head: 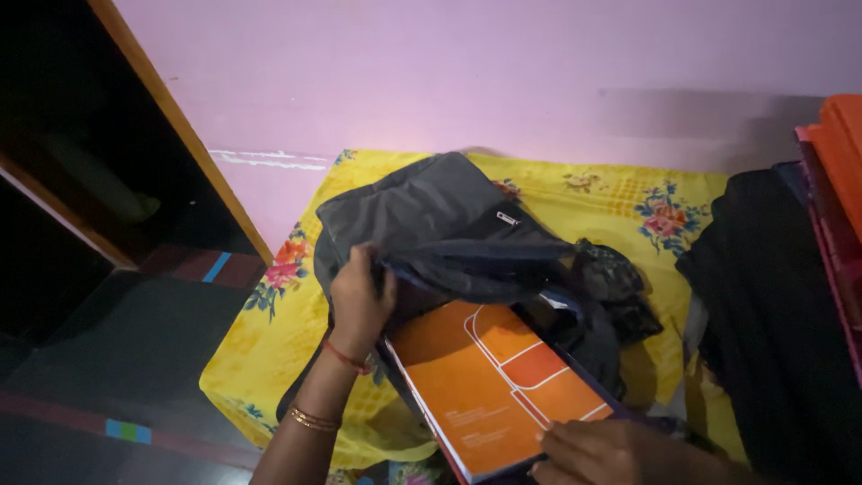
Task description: The person removes several books and a folder from a gray backpack before placing a camouflage pouch, a piece of paper, and a pen into its compartments by hand.
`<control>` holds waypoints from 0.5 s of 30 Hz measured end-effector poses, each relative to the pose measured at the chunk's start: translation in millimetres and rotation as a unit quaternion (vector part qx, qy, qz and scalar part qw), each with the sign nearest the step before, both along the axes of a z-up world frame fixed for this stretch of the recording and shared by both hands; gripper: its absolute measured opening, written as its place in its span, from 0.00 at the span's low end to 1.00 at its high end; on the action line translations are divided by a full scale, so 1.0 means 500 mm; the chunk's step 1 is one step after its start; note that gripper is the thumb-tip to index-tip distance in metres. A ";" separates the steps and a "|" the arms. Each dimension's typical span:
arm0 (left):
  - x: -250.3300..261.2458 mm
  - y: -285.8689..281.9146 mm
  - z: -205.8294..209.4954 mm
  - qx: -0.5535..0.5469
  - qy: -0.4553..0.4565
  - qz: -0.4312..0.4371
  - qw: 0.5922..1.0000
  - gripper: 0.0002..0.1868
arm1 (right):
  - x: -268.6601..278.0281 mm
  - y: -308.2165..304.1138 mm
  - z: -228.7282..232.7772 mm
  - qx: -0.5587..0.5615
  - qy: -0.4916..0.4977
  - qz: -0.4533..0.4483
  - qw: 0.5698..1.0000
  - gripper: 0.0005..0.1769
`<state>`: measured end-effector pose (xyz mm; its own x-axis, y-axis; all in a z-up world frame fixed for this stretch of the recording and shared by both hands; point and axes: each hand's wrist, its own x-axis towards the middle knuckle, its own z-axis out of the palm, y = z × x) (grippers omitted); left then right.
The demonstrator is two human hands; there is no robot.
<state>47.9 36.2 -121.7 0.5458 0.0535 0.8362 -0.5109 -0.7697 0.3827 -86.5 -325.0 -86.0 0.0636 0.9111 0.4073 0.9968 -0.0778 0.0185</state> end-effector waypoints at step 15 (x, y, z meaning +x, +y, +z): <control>-0.052 -0.037 0.039 0.016 0.063 0.042 0.997 0.19 | -0.072 0.039 -0.171 0.025 -0.065 -0.206 0.976 0.24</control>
<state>22.2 17.6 -102.1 0.6420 0.0783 0.7627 -0.3936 -0.8200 0.4155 -122.5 -305.4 -171.7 0.3662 0.7972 0.4799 0.8699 -0.4765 0.1277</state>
